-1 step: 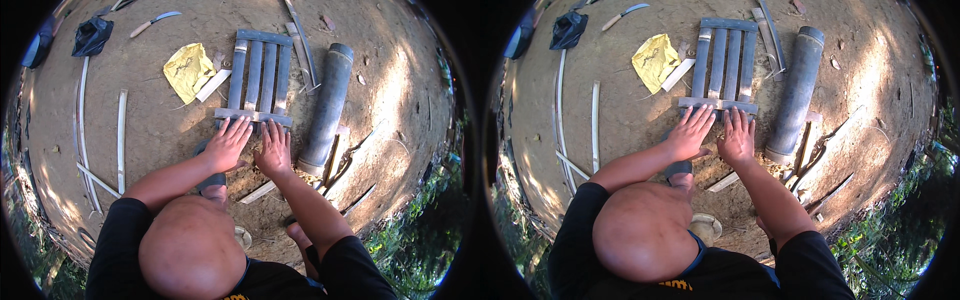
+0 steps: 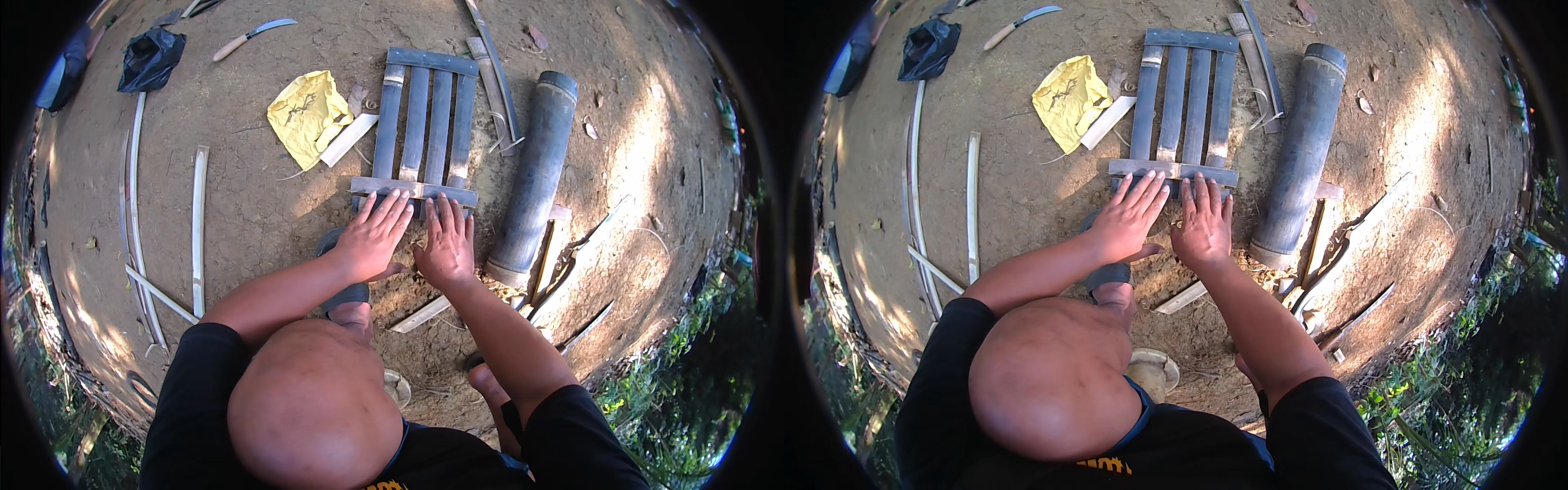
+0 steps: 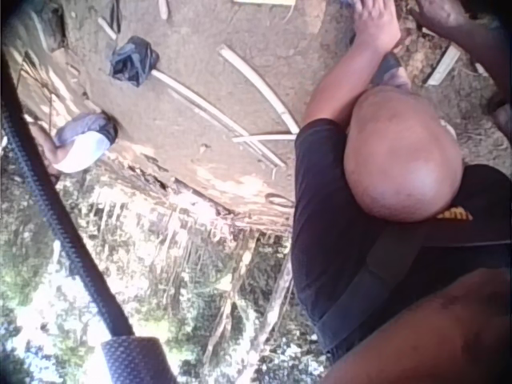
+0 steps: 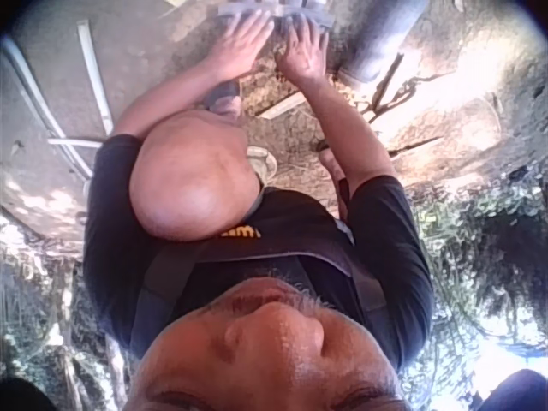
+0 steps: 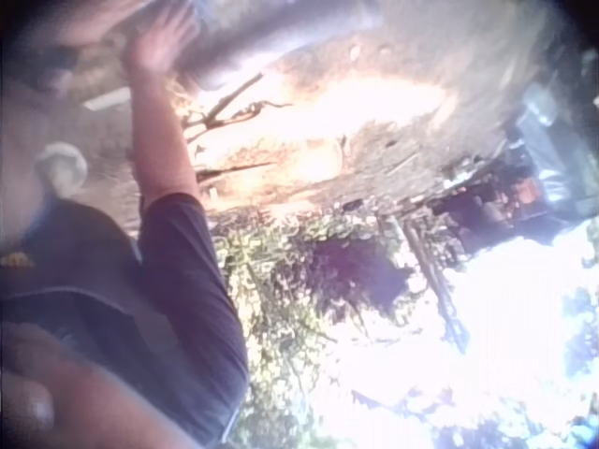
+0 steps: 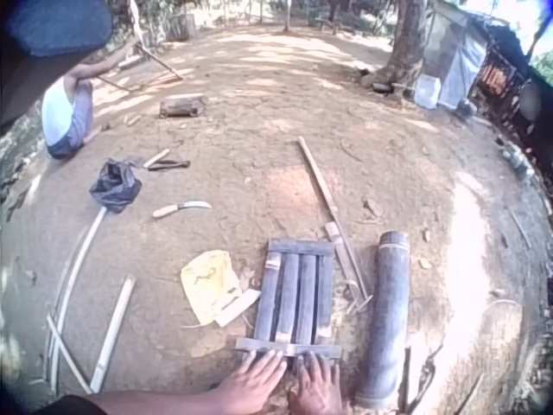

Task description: The person saws a piece of bamboo, fits it into a wooden frame, and hammers it into place using the back of an axe.

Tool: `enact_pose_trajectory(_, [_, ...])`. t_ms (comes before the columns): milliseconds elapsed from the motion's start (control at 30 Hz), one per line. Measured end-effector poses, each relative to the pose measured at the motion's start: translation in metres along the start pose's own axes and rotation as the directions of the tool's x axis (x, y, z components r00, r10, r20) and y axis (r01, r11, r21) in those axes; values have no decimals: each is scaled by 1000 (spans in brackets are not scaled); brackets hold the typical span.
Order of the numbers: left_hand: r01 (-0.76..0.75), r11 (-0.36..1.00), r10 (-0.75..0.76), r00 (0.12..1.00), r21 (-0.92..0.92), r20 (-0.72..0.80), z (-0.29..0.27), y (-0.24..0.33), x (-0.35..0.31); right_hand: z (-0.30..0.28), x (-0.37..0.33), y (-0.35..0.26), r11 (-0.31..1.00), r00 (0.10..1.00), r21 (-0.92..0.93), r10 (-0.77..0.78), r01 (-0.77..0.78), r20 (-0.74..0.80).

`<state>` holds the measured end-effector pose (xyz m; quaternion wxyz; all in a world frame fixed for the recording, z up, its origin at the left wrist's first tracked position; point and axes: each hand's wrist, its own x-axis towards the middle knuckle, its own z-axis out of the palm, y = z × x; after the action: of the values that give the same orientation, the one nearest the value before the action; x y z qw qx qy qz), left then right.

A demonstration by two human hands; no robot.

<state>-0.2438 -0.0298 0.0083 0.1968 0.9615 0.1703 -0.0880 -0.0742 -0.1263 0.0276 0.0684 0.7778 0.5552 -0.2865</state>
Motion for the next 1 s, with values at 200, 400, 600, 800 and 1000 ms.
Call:
enact_pose_trajectory(200, [28,999,-27,998,-32,57,-2,1,2,-2,3,-4,1000,1000,-29,-1,2,25])
enact_pose_trajectory(400, [29,1000,-29,996,-3,84,2,-2,-1,-3,5,-4,997,998,-67,29,-25,51])
enact_pose_trajectory(600, [22,999,-24,996,26,81,4,-3,-1,-2,7,-5,994,994,-94,61,-53,92])
enact_pose_trajectory(800, [15,999,-18,997,46,70,4,-2,-1,-3,7,-6,992,992,-109,68,-57,102])
enact_pose_trajectory(1000, [43,999,-44,995,10,88,3,-2,0,-4,8,-5,990,989,-132,72,-55,126])
